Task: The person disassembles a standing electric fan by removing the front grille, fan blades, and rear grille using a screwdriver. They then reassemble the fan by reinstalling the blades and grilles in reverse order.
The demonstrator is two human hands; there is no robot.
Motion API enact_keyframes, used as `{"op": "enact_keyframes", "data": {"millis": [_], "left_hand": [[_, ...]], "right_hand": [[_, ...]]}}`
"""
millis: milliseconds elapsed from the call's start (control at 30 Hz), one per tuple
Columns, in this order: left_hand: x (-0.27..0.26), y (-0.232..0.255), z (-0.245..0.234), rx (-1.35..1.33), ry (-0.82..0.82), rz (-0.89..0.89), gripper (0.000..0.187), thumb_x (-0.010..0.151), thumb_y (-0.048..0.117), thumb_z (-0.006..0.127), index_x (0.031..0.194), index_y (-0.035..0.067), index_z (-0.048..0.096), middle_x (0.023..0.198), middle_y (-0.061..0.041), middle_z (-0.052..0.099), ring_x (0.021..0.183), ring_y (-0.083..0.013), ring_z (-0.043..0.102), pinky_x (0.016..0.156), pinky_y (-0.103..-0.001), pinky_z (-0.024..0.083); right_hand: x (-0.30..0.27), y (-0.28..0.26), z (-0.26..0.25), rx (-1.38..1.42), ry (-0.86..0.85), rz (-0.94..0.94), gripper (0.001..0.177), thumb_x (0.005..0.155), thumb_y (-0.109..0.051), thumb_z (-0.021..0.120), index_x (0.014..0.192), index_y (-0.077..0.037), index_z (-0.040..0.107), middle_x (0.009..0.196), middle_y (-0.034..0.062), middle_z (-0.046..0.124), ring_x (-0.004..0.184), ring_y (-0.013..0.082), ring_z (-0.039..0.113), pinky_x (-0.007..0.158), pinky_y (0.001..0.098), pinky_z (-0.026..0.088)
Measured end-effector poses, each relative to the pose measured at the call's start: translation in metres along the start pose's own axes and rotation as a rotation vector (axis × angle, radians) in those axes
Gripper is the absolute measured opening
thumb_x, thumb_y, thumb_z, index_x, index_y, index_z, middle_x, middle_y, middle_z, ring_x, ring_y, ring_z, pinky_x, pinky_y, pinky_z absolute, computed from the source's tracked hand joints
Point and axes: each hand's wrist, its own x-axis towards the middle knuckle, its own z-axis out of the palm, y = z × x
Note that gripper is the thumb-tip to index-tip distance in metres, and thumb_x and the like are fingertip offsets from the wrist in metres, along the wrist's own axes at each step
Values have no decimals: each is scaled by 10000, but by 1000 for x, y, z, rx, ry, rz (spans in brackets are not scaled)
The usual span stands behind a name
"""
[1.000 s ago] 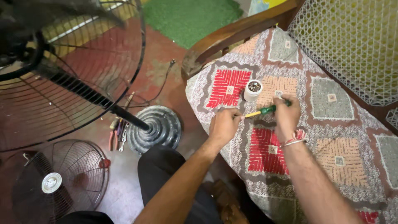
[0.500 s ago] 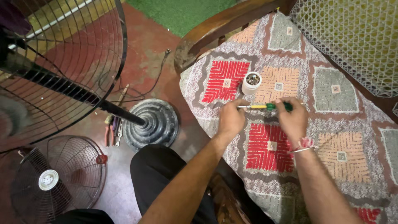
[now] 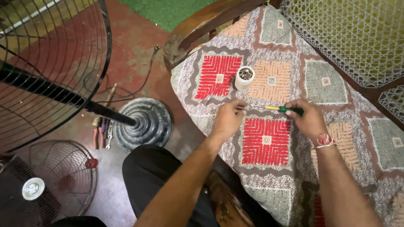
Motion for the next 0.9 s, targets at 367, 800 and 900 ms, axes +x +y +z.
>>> {"op": "enact_keyframes", "data": {"millis": [367,800,900], "left_hand": [[-21,18,-76,78,165,51,221,884,37,664,1090,29,745,994,-126,790,926,-221,782,832,-339,600],[-136,41,-284,190,657,-49,160,914,131,699,1056,117,770,881,-105,787,830,-221,789,742,-352,594],[-189,28,-334,248,822,-68,175,886,125,725,1052,98,774,879,-109,786,826,-218,777,742,-348,592]], "right_hand": [[-18,-93,-2,-72,360,-451,170,877,-78,826,1026,-115,751,1025,134,720,998,357,673,910,455,510],[-78,-364,83,105,85,-1028,136,884,-100,803,1009,-101,750,1041,105,718,1020,323,663,921,429,519],[-114,-423,107,148,-5,-1152,137,870,-94,798,997,-91,746,1022,102,719,1014,318,665,915,417,526]]}}
